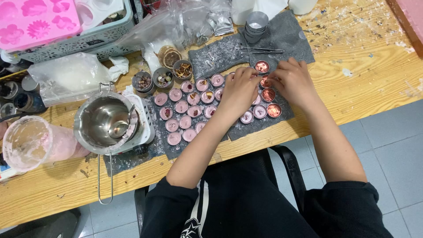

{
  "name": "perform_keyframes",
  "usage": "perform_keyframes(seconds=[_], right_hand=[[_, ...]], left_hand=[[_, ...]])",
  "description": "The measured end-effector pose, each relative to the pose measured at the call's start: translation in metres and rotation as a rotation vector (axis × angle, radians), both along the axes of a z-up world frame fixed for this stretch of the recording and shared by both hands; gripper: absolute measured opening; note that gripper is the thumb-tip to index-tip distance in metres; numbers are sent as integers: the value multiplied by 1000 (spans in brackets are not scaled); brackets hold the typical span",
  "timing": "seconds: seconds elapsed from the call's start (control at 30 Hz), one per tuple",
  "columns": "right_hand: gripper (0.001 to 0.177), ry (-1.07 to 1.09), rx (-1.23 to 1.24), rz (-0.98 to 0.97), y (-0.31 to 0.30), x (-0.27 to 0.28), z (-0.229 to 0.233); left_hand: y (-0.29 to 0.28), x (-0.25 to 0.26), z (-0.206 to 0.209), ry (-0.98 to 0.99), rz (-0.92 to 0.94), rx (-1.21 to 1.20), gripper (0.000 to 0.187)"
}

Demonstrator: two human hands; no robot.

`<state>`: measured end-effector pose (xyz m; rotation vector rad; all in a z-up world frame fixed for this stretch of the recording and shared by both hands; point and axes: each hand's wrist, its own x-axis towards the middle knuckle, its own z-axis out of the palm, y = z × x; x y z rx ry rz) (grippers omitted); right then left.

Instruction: Decorating small wax candles with dried flower petals and cutting a dried orange slice for ornamentation.

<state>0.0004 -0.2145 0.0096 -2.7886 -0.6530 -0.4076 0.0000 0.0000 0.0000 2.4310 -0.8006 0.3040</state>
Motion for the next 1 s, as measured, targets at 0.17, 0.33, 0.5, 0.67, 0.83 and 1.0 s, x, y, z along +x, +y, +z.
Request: perform_keyframes(seconds=[0.17,0.33,0.5,0.67,0.83,1.0], right_hand=[[11,13,4,-5,0,3,-1],[11,-3,-14,-4,2,4,0],[10,-67,-117,1,4,4,3],[11,-114,-216,38,8,6,11],[7,-143,-390,67,16,8,23],[6,-108,-557,76,25,13,31]], left_hand=[[1,0,1,6,4,-3,31],[3,0,0,21,3,-16,28],[6,1,-1,26,2,-18,31],[8,1,-4,34,-4,-29,28],[10,0,-2,29,4,-28,28],[11,0,1,31,3,-10,28]])
